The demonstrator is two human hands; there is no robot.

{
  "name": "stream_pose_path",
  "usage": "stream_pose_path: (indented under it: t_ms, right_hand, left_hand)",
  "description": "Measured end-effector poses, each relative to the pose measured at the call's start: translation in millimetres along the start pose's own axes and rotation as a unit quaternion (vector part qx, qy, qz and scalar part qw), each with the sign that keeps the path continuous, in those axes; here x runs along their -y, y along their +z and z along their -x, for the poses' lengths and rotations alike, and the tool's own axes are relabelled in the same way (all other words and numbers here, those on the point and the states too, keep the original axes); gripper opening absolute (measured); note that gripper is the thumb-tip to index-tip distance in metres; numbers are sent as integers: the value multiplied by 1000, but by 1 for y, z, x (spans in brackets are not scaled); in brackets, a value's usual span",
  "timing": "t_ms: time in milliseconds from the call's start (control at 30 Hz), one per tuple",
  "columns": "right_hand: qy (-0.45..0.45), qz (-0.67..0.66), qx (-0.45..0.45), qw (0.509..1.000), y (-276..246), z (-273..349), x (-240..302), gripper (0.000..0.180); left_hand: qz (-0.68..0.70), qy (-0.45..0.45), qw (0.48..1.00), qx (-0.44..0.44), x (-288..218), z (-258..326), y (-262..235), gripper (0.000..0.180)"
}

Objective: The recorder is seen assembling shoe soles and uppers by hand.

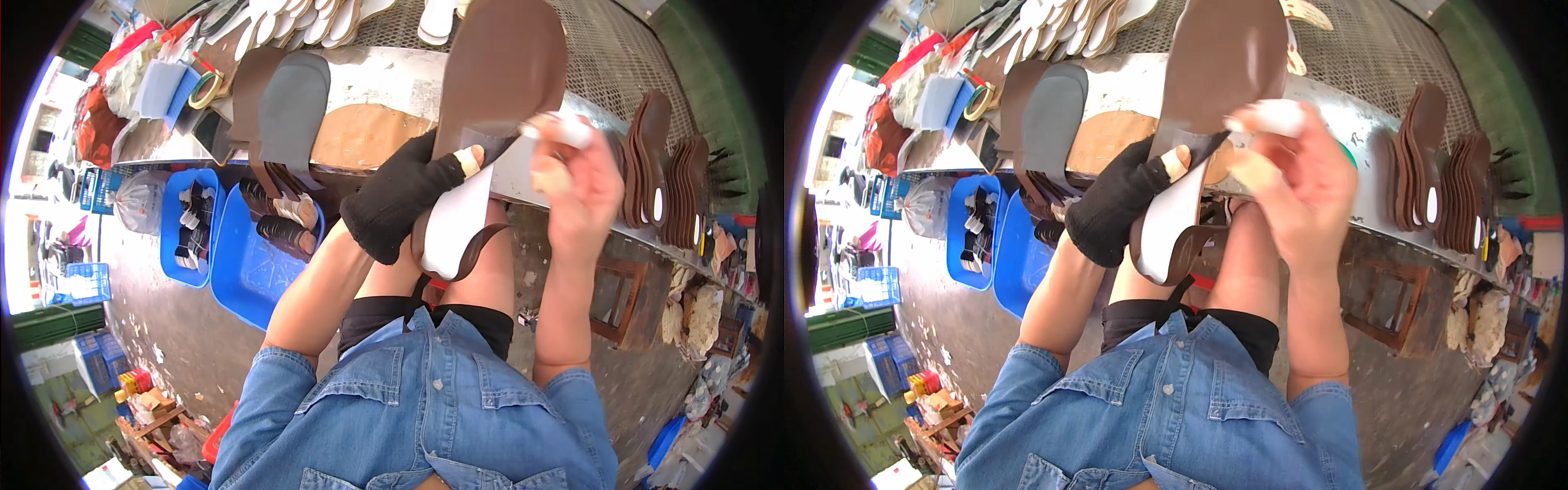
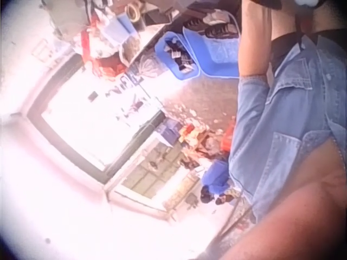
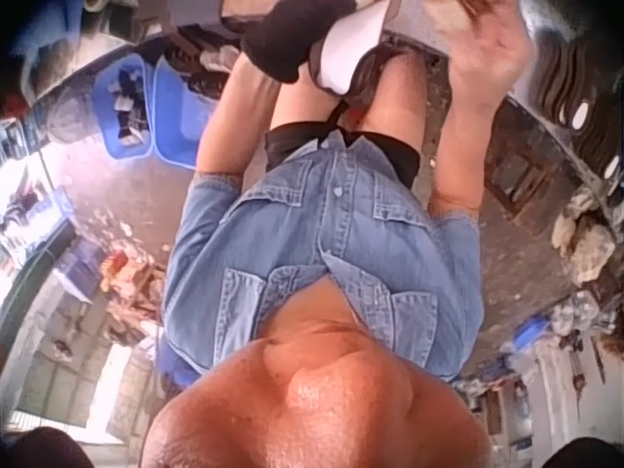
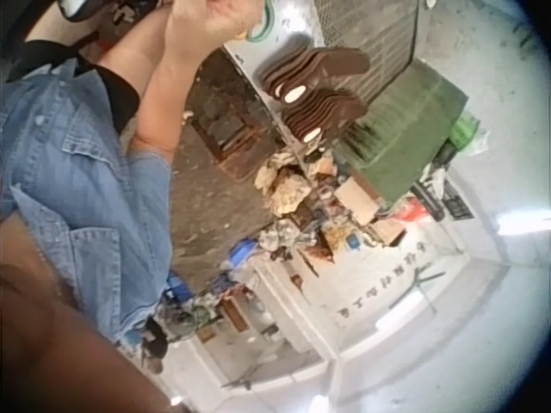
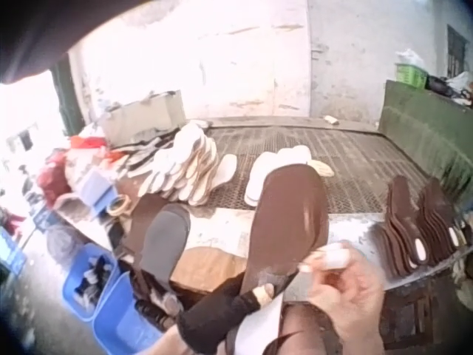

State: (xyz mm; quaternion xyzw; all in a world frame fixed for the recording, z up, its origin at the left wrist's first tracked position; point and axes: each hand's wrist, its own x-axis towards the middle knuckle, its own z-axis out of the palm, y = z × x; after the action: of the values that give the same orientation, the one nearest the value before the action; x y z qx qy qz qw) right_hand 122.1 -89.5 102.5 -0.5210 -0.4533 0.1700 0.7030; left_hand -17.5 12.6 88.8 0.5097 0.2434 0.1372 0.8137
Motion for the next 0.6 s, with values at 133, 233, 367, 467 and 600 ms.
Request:
stream_pose_path:
  t_ms: [133, 233, 367, 467, 600]
  right_hand:
    - [38, -50, 23, 998, 3, 30, 1, 13]
    - [31, -59, 80, 995, 3, 34, 2, 14]
    - [-27, -11, 104, 994, -5, 28, 7, 16]
    - [18, -18, 105, 994, 1, 29, 3, 17]
    - [35, -30, 83, 996, 16, 32, 5, 13]
  left_hand:
    - [25, -5, 999, -31, -7, 2, 0, 53]
    - [15, 6, 1000, -24, -2, 4, -1, 53]
    - [-3, -21, 1000, -6, -8, 10, -2, 50]
    - [2, -11, 1000, -11, -4, 11, -1, 46]
    - [-11, 23, 1000, -11, -1, 14, 0, 45]
